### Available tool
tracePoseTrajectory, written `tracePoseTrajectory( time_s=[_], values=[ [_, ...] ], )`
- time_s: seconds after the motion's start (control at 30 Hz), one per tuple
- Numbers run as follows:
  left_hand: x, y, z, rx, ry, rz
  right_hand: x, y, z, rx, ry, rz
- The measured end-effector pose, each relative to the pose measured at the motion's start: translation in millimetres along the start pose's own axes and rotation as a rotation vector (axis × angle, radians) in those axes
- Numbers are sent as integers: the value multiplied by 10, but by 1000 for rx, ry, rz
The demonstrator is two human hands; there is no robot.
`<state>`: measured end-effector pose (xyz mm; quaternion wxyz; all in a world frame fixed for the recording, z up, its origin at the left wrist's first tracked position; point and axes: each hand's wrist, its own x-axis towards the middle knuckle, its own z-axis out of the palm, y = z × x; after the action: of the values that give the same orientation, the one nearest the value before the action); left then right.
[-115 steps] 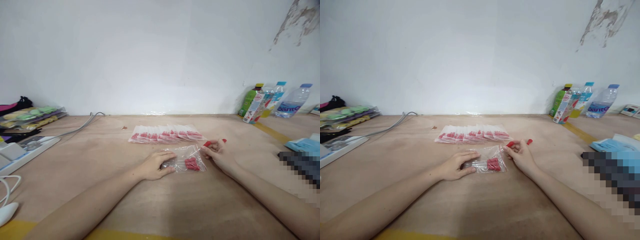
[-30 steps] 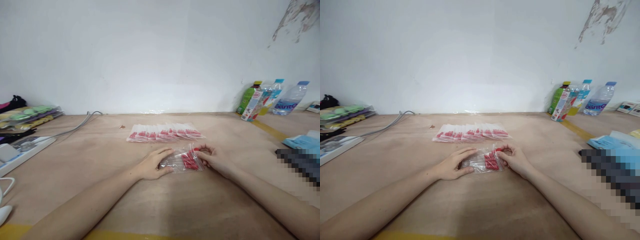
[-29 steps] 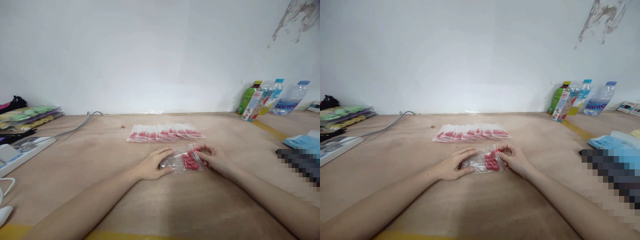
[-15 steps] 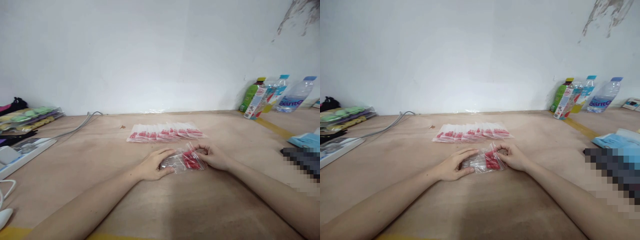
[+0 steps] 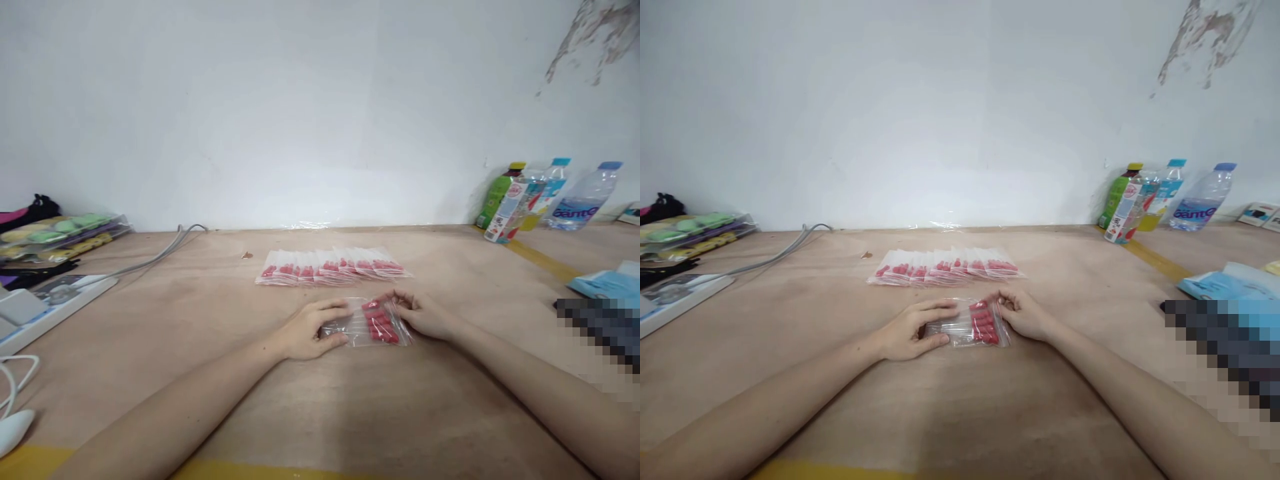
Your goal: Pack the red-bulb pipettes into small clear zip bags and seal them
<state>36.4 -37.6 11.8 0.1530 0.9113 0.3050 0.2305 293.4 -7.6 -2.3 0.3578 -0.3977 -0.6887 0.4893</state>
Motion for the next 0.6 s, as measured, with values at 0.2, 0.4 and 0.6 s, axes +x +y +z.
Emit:
tracePoseTrajectory(
  time_s=[0.2, 0.4, 0.6],
  values=[
    [3, -24, -5, 47, -35, 19, -46, -43, -129, -86, -96, 12],
    [103, -49, -34, 409, 201, -77, -12, -6, -166, -706, 512, -421],
    [442, -240, -97, 694, 230, -196, 390, -110, -64, -1051, 402, -492]
  ],
)
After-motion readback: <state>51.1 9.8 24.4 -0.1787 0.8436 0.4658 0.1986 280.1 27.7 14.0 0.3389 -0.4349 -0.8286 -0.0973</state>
